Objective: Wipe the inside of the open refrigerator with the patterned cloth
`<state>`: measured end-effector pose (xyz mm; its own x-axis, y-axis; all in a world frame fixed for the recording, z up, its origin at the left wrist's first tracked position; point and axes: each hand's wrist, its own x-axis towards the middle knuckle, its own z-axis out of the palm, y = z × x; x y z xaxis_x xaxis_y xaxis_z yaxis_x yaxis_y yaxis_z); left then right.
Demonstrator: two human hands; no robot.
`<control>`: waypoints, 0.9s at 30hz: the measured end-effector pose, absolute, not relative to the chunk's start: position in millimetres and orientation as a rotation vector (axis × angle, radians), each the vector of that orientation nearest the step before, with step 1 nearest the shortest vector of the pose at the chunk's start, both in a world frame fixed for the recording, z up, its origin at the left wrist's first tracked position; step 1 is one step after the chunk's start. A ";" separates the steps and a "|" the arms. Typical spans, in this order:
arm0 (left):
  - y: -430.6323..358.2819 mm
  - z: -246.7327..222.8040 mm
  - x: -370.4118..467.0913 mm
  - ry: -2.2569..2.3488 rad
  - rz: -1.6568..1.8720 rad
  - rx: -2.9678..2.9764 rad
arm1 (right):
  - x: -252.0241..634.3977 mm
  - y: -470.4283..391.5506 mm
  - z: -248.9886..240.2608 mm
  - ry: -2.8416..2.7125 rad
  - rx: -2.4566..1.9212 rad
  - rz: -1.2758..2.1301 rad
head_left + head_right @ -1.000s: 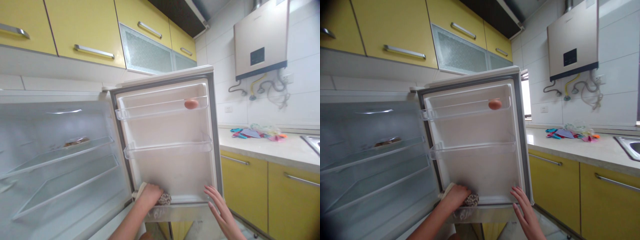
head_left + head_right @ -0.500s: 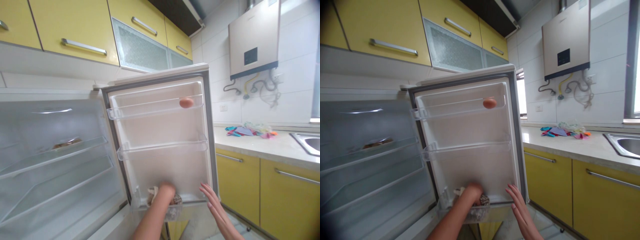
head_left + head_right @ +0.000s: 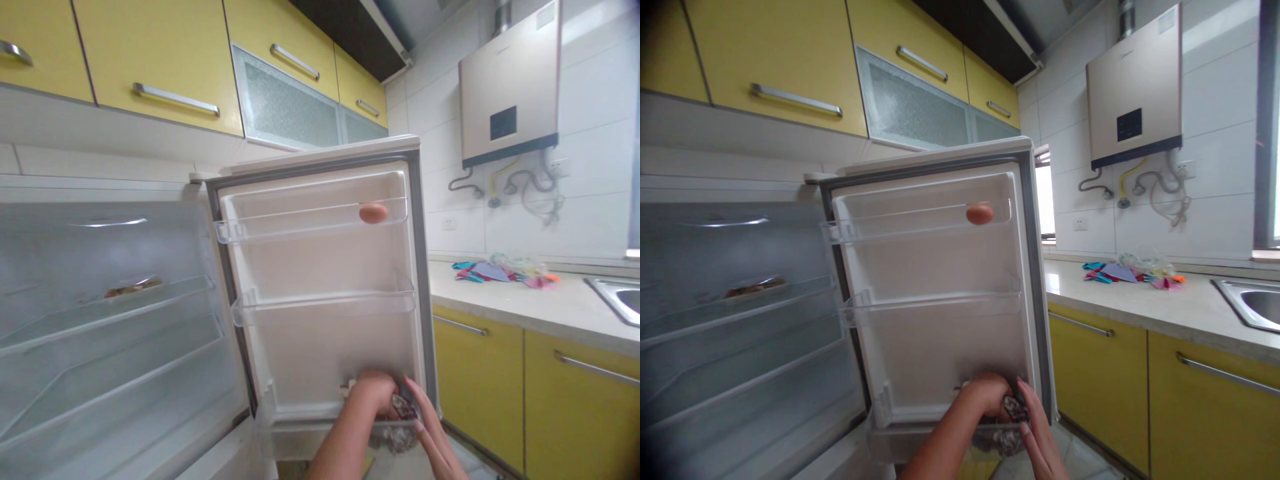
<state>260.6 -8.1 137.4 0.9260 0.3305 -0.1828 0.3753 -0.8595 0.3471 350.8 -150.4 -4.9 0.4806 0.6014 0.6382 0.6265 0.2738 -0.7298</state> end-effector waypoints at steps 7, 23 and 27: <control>50.2 134.0 176.9 0.616 -0.260 2.539 | 360.5 -154.8 -8.9 -1.289 -1.498 -0.036; 86.0 140.6 94.9 0.989 -0.362 2.609 | 368.9 -153.1 -16.1 -1.324 -1.531 -0.048; 89.3 138.1 116.9 0.957 -0.463 2.517 | 367.8 -150.9 -16.2 -1.309 -1.519 -0.051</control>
<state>116.9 89.3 138.1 0.7098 0.5511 -0.4387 0.6859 -0.6825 0.2525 367.8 -150.9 -16.2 0.3934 0.6797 0.6191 0.7255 0.1842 -0.6632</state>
